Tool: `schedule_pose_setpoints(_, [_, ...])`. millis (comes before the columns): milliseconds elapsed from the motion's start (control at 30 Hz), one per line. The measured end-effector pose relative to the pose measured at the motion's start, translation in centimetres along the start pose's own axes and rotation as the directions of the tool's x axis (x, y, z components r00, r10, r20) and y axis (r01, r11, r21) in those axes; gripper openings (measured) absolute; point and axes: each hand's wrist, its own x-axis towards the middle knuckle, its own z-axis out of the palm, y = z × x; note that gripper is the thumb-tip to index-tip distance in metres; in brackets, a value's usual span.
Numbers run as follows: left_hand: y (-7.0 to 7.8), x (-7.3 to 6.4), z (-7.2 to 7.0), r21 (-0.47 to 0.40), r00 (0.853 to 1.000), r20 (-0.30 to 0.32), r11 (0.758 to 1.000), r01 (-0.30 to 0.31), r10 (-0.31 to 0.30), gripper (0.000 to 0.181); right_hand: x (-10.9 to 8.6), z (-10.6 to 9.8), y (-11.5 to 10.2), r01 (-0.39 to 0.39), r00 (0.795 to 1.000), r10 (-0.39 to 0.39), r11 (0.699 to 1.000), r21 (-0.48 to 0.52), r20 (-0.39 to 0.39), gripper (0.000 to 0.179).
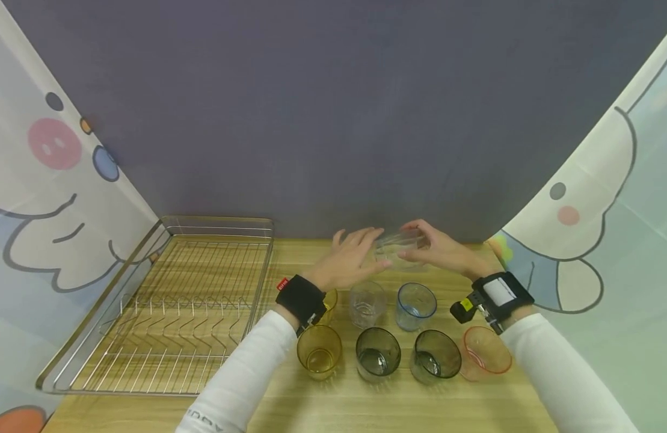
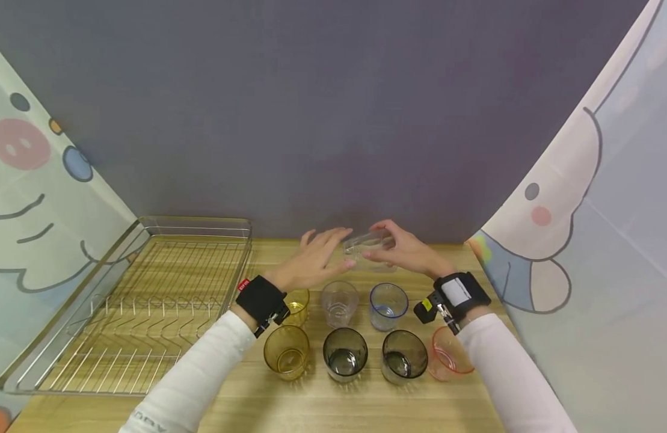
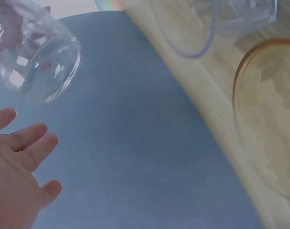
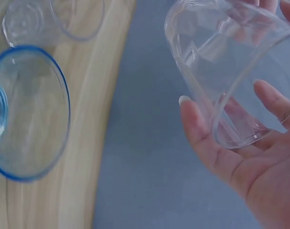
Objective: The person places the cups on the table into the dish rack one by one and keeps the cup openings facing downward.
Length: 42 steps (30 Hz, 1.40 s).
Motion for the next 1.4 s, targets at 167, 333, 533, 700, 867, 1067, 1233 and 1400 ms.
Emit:
schedule_pose_setpoints(167, [0.2, -0.2, 1.2, 0.025, 1.000, 0.021, 1.000, -0.007, 0.006, 0.086, 0.5, 1.7, -0.4, 0.008, 1.000, -0.010, 0.999, 0.046, 0.030, 0.062])
schedule_pose_setpoints(333, [0.0, -0.4, 2.2, 0.024, 1.000, 0.019, 1.000, 0.005, -0.005, 0.095, 0.6, 3.1, -0.7, 0.013, 0.998, -0.022, 0.991, 0.131, 0.066, 0.061])
schedule_pose_setpoints(533, [-0.2, -0.7, 2.7, -0.025, 1.000, -0.007, 1.000, 0.017, -0.017, 0.092, 0.6, 3.9, -0.8, -0.004, 0.997, -0.011, 0.982, 0.189, 0.076, 0.060])
schedule_pose_setpoints(700, [-0.3, -0.9, 2.7, -0.086, 1.000, -0.022, 0.996, 0.016, -0.018, 0.090, 0.6, 4.1, -0.8, -0.003, 0.998, -0.011, 0.979, 0.205, 0.070, 0.064])
schedule_pose_setpoints(867, [-0.4, -1.1, 2.7, -0.190, 0.999, -0.026, 0.981, 0.028, -0.034, 0.093, 0.7, 4.2, -0.6, 0.011, 0.998, -0.024, 0.980, 0.201, 0.059, 0.063])
schedule_pose_setpoints(1067, [-1.2, -1.5, 3.1, -0.406, 0.995, -0.082, 0.914, 0.011, -0.048, 0.081, 1.0, 4.5, -0.9, 0.000, 0.998, -0.012, 0.982, 0.187, 0.062, 0.058])
schedule_pose_setpoints(1233, [-1.5, -1.8, 3.7, -0.645, 0.975, -0.185, 0.764, -0.024, -0.126, 0.048, 1.2, 4.8, -1.2, 0.002, 0.999, -0.013, 0.975, 0.220, 0.050, 0.054])
schedule_pose_setpoints(1400, [-0.7, -1.6, 4.1, -0.882, 0.905, -0.219, 0.472, -0.023, -0.364, 0.043, 1.5, 5.3, -1.8, 0.018, 0.999, -0.026, 0.972, 0.233, 0.030, 0.054])
